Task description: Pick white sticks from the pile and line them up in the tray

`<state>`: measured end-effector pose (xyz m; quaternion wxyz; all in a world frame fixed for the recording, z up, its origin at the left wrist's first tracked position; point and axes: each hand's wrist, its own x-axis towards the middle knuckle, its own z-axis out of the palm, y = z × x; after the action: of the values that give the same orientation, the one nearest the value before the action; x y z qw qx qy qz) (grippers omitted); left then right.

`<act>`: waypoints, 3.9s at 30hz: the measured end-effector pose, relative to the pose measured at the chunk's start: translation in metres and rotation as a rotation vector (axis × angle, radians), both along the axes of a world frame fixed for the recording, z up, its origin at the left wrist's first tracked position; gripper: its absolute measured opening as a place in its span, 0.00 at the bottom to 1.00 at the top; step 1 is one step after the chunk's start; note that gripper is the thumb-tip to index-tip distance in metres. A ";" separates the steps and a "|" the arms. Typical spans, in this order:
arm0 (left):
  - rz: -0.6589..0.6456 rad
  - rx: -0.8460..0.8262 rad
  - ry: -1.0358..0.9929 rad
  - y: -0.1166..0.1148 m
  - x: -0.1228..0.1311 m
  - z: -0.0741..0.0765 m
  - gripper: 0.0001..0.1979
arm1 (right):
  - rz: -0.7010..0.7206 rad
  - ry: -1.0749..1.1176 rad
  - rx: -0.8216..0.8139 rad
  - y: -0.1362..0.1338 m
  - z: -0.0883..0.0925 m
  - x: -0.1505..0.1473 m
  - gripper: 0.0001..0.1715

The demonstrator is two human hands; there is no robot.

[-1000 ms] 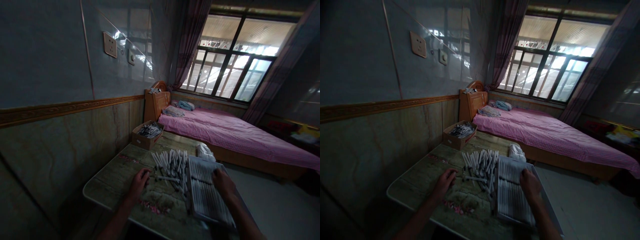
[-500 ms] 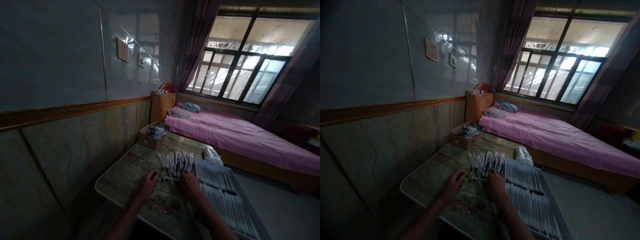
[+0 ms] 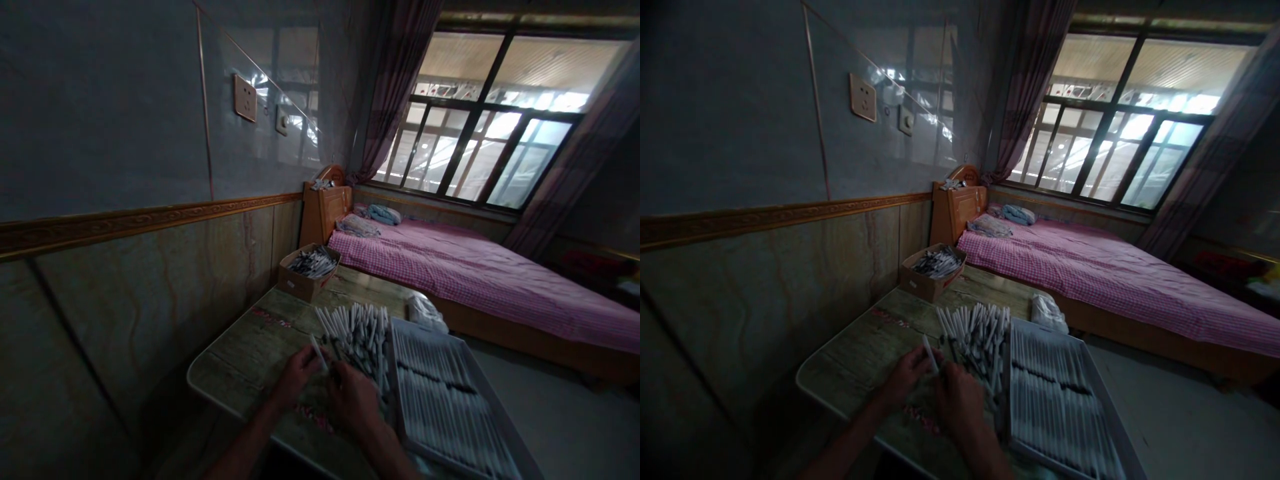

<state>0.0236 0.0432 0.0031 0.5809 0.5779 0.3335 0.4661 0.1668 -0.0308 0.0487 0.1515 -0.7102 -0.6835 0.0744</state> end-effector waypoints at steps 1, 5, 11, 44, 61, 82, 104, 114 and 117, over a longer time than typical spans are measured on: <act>0.014 -0.010 0.002 0.000 -0.001 0.000 0.17 | 0.016 0.018 -0.008 0.000 -0.001 -0.003 0.10; 0.151 -0.051 -0.049 0.003 -0.003 -0.003 0.20 | 0.010 -0.045 -0.014 0.004 0.007 0.011 0.11; 0.315 0.061 0.037 0.006 -0.001 -0.011 0.18 | -0.167 -0.315 -0.056 0.007 0.015 0.056 0.10; 0.222 0.341 0.680 0.004 0.000 -0.015 0.14 | -0.107 0.221 0.233 -0.017 -0.002 0.066 0.14; 0.122 0.601 0.692 -0.003 -0.001 -0.010 0.13 | -0.024 0.025 0.237 -0.012 0.021 0.058 0.12; 0.355 0.412 0.438 0.000 0.000 -0.017 0.12 | -0.112 -0.069 0.052 0.029 -0.036 0.005 0.16; 0.146 0.451 0.784 -0.002 0.002 -0.016 0.14 | -0.176 0.816 0.369 0.022 -0.057 0.029 0.14; 0.114 0.461 0.817 0.001 0.001 -0.018 0.16 | -0.143 0.864 0.353 0.022 -0.061 0.030 0.15; 0.096 0.453 0.837 -0.001 0.001 -0.014 0.16 | -0.131 0.863 0.370 0.022 -0.061 0.030 0.16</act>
<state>0.0248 0.0424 -0.0106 0.2340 0.8119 0.4552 0.2808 0.1970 -0.0091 -0.0126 0.5499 -0.6173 -0.5135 0.2300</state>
